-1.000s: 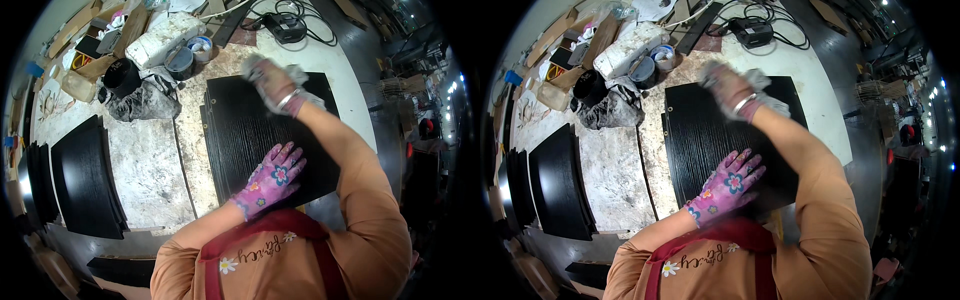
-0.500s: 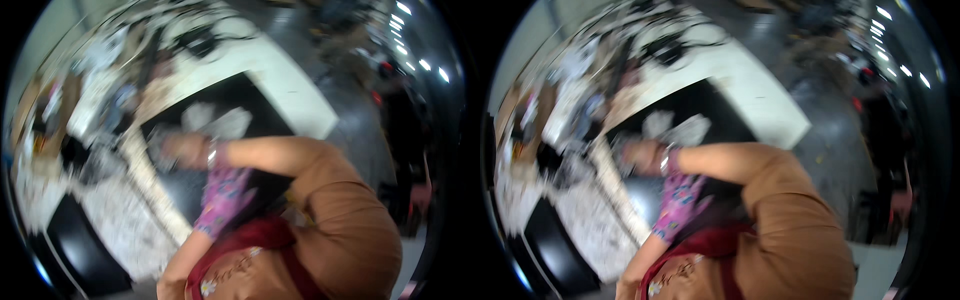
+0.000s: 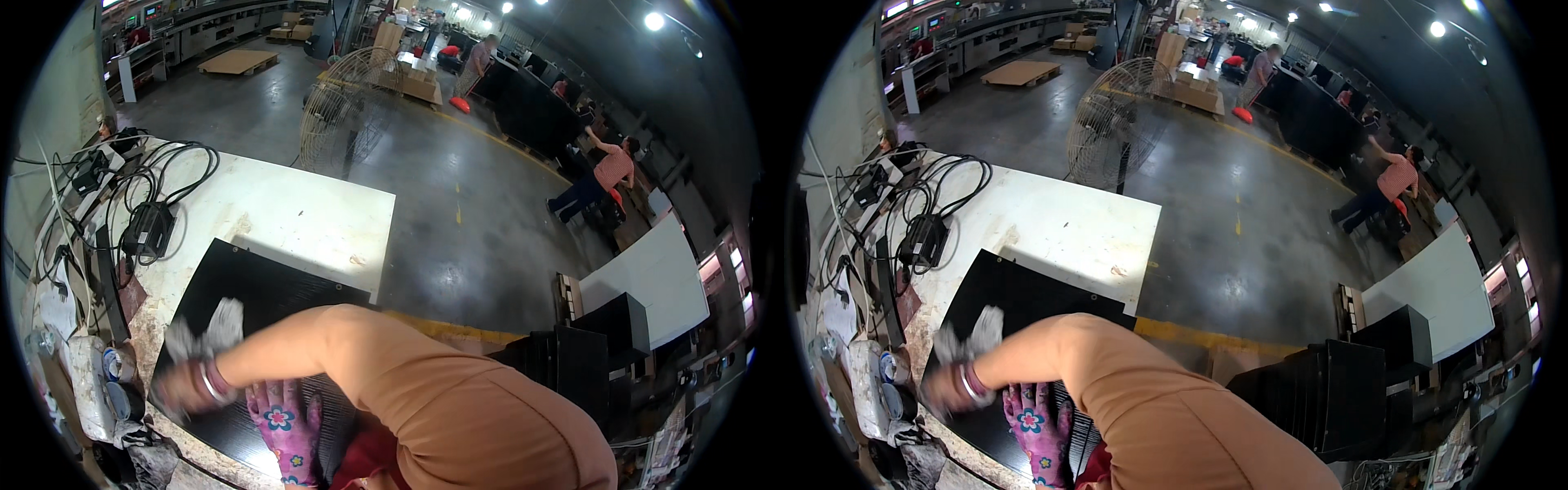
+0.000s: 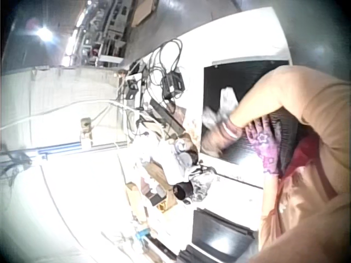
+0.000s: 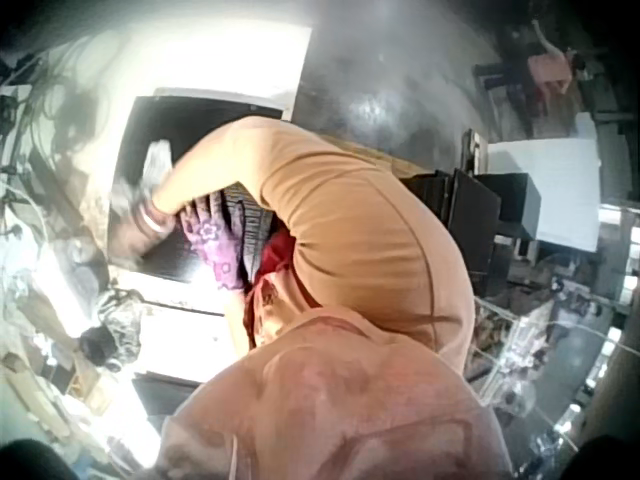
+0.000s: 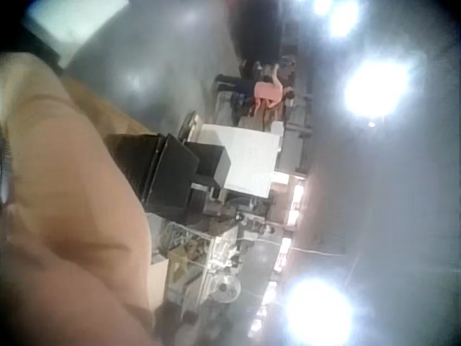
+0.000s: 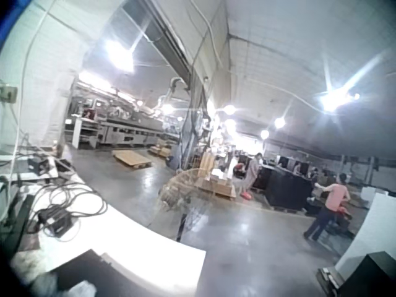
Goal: The person wipes the surface of a black rectangular panel with a cloth, repeatedly flipping and repositioning the panel to clean different areas. The person handles multiple similar panels on a workbench, wiping each one and stacking them.
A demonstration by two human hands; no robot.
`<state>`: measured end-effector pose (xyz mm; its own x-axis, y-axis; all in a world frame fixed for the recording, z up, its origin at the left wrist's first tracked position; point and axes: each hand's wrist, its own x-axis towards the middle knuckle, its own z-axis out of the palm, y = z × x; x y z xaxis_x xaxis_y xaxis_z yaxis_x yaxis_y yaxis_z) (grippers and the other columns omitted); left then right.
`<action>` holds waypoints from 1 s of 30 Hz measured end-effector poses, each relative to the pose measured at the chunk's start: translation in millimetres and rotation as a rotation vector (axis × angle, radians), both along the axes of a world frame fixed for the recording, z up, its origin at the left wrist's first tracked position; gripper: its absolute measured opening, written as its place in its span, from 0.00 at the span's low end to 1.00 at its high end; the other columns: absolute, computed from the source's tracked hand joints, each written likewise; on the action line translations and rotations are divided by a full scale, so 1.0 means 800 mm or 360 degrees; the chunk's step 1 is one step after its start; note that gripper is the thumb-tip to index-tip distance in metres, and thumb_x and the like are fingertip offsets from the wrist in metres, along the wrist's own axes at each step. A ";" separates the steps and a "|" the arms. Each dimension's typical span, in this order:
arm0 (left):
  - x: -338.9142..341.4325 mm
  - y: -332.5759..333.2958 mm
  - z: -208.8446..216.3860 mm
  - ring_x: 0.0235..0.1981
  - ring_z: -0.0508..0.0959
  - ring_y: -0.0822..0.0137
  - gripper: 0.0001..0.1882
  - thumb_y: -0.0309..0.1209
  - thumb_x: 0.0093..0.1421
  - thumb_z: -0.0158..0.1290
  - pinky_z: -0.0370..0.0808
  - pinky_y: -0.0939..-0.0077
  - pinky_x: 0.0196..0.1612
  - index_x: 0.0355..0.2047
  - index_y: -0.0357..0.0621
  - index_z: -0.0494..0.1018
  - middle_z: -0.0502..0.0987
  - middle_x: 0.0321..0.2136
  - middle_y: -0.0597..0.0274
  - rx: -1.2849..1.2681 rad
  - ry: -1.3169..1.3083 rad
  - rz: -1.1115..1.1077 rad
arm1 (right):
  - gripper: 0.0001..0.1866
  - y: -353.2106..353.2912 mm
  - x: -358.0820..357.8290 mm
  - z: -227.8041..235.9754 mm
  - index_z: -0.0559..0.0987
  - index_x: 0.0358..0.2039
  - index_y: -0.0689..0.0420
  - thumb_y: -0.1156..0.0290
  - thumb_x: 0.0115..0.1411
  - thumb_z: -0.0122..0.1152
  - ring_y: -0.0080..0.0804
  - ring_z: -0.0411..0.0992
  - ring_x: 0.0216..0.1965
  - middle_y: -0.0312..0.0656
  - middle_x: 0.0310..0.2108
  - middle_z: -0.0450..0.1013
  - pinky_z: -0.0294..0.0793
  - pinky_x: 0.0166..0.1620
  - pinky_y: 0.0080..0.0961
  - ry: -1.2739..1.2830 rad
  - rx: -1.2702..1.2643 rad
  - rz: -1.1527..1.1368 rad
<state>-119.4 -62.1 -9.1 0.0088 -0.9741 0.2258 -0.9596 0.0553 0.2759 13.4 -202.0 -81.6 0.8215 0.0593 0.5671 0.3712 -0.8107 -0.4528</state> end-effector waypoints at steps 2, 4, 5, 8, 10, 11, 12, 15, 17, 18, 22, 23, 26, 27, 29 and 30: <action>0.003 -0.005 0.015 0.64 0.59 0.48 0.33 0.47 0.51 0.57 0.51 0.49 0.66 0.57 0.48 0.69 0.65 0.60 0.52 0.0084 0.0027 0.0076 | 0.07 -0.081 0.025 -0.008 0.80 0.29 0.55 0.75 0.47 0.58 0.49 0.76 0.30 0.50 0.27 0.76 0.77 0.33 0.39 0.0314 0.0182 -0.0731; 0.004 -0.009 0.019 0.64 0.59 0.49 0.32 0.44 0.51 0.58 0.52 0.51 0.66 0.56 0.48 0.69 0.65 0.60 0.53 0.0069 0.0133 -0.0019 | 0.11 -0.166 0.013 -0.035 0.79 0.36 0.58 0.73 0.52 0.55 0.47 0.76 0.37 0.51 0.35 0.77 0.76 0.42 0.39 0.0312 0.0112 -0.0964; 0.017 -0.003 0.025 0.64 0.59 0.49 0.31 0.42 0.52 0.58 0.52 0.52 0.66 0.56 0.47 0.69 0.65 0.60 0.53 0.0073 0.0199 0.0030 | 0.12 -0.162 0.019 -0.003 0.78 0.38 0.59 0.72 0.54 0.54 0.45 0.76 0.40 0.50 0.37 0.77 0.75 0.44 0.37 0.0445 0.0124 -0.0676; 0.026 0.008 0.017 0.63 0.61 0.48 0.30 0.39 0.54 0.58 0.55 0.51 0.65 0.57 0.46 0.67 0.65 0.59 0.51 -0.0048 0.0309 0.0142 | 0.18 -0.110 -0.045 0.124 0.76 0.46 0.55 0.72 0.53 0.55 0.41 0.73 0.47 0.45 0.44 0.74 0.73 0.49 0.32 0.0475 0.0066 -0.0245; 0.000 0.013 0.016 0.62 0.62 0.48 0.29 0.41 0.55 0.57 0.55 0.52 0.64 0.56 0.44 0.68 0.66 0.58 0.49 -0.0125 0.0401 0.0170 | 0.24 -0.064 -0.078 0.166 0.75 0.49 0.54 0.81 0.49 0.55 0.42 0.72 0.48 0.42 0.46 0.73 0.72 0.51 0.32 0.0641 0.0121 -0.0266; -0.012 0.018 0.004 0.62 0.63 0.49 0.30 0.43 0.55 0.57 0.55 0.52 0.64 0.56 0.44 0.68 0.66 0.58 0.50 -0.0163 0.0320 0.0144 | 0.24 -0.033 -0.106 0.152 0.76 0.50 0.52 0.79 0.50 0.55 0.41 0.72 0.51 0.41 0.49 0.73 0.70 0.55 0.32 0.0396 -0.0084 0.0099; -0.026 0.030 -0.005 0.62 0.63 0.49 0.30 0.45 0.55 0.58 0.55 0.51 0.65 0.56 0.46 0.69 0.67 0.58 0.51 -0.0175 0.0390 0.0132 | 0.25 -0.002 -0.128 0.136 0.76 0.51 0.49 0.78 0.50 0.56 0.40 0.71 0.53 0.40 0.52 0.73 0.69 0.58 0.31 0.0138 -0.0262 0.0479; -0.046 0.055 -0.041 0.64 0.61 0.50 0.34 0.46 0.52 0.59 0.53 0.49 0.66 0.59 0.50 0.66 0.65 0.60 0.52 -0.0064 0.0840 0.0086 | 0.24 0.080 -0.152 0.076 0.76 0.51 0.47 0.77 0.51 0.55 0.41 0.72 0.48 0.43 0.49 0.73 0.71 0.53 0.34 0.0160 -0.0368 0.1070; -0.042 0.029 0.002 0.65 0.60 0.51 0.37 0.46 0.51 0.60 0.52 0.48 0.66 0.60 0.51 0.65 0.63 0.61 0.52 -0.0120 0.0535 0.0196 | 0.22 0.055 -0.086 0.052 0.77 0.47 0.49 0.78 0.51 0.53 0.44 0.75 0.41 0.46 0.42 0.75 0.77 0.45 0.35 0.0107 -0.0012 0.1025; -0.041 0.030 -0.004 0.65 0.60 0.52 0.38 0.46 0.50 0.60 0.52 0.48 0.66 0.62 0.52 0.63 0.62 0.62 0.52 -0.0141 0.0446 0.0184 | 0.19 0.053 -0.060 0.058 0.77 0.46 0.50 0.77 0.52 0.54 0.42 0.74 0.43 0.45 0.43 0.75 0.76 0.47 0.33 0.0292 -0.0094 0.0783; -0.044 0.032 -0.003 0.65 0.60 0.52 0.35 0.43 0.53 0.59 0.57 0.49 0.64 0.61 0.52 0.64 0.61 0.62 0.52 0.0014 0.0557 0.0174 | 0.21 0.062 -0.064 0.053 0.77 0.47 0.54 0.74 0.50 0.57 0.40 0.74 0.48 0.44 0.48 0.74 0.72 0.55 0.33 -0.0141 -0.0468 0.0642; -0.045 0.034 -0.001 0.65 0.58 0.51 0.34 0.42 0.54 0.58 0.57 0.49 0.64 0.61 0.51 0.64 0.60 0.63 0.52 0.0090 0.0643 0.0205 | 0.20 0.084 -0.091 0.035 0.77 0.47 0.53 0.73 0.51 0.59 0.38 0.73 0.51 0.42 0.50 0.73 0.70 0.58 0.33 -0.0156 -0.0319 0.0958; -0.057 0.034 -0.014 0.65 0.59 0.51 0.33 0.41 0.54 0.59 0.58 0.50 0.64 0.60 0.52 0.65 0.62 0.62 0.52 0.0036 0.0960 0.0273 | 0.20 0.085 -0.131 0.062 0.76 0.49 0.54 0.73 0.54 0.59 0.36 0.71 0.54 0.44 0.52 0.72 0.67 0.60 0.30 0.0278 -0.0195 0.1311; -0.052 0.034 -0.004 0.65 0.59 0.50 0.33 0.40 0.54 0.58 0.57 0.50 0.65 0.60 0.51 0.65 0.62 0.61 0.51 -0.0017 0.0898 0.0288 | 0.19 0.079 -0.117 0.058 0.76 0.49 0.54 0.73 0.55 0.57 0.36 0.72 0.54 0.44 0.52 0.72 0.67 0.59 0.30 0.0337 -0.0129 0.1310; -0.044 0.030 0.005 0.65 0.59 0.50 0.34 0.40 0.53 0.59 0.53 0.52 0.67 0.60 0.49 0.64 0.63 0.62 0.52 -0.0147 0.0527 0.0197 | 0.14 0.044 -0.038 0.091 0.76 0.46 0.56 0.74 0.60 0.51 0.39 0.73 0.49 0.46 0.50 0.73 0.71 0.56 0.30 0.0302 -0.0133 0.0675; -0.042 0.026 0.007 0.65 0.59 0.50 0.35 0.41 0.54 0.58 0.52 0.52 0.67 0.61 0.50 0.64 0.62 0.62 0.52 -0.0115 0.0491 0.0149 | 0.14 0.025 -0.021 0.098 0.76 0.45 0.57 0.71 0.59 0.51 0.41 0.74 0.47 0.47 0.48 0.73 0.72 0.53 0.31 0.0461 -0.0121 0.0404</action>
<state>-153.0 -41.3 -3.3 0.1761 -0.9474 0.2673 -0.8332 0.0011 0.5530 -3.6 -182.3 -3.0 0.9006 0.3144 0.3002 0.4301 -0.7446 -0.5104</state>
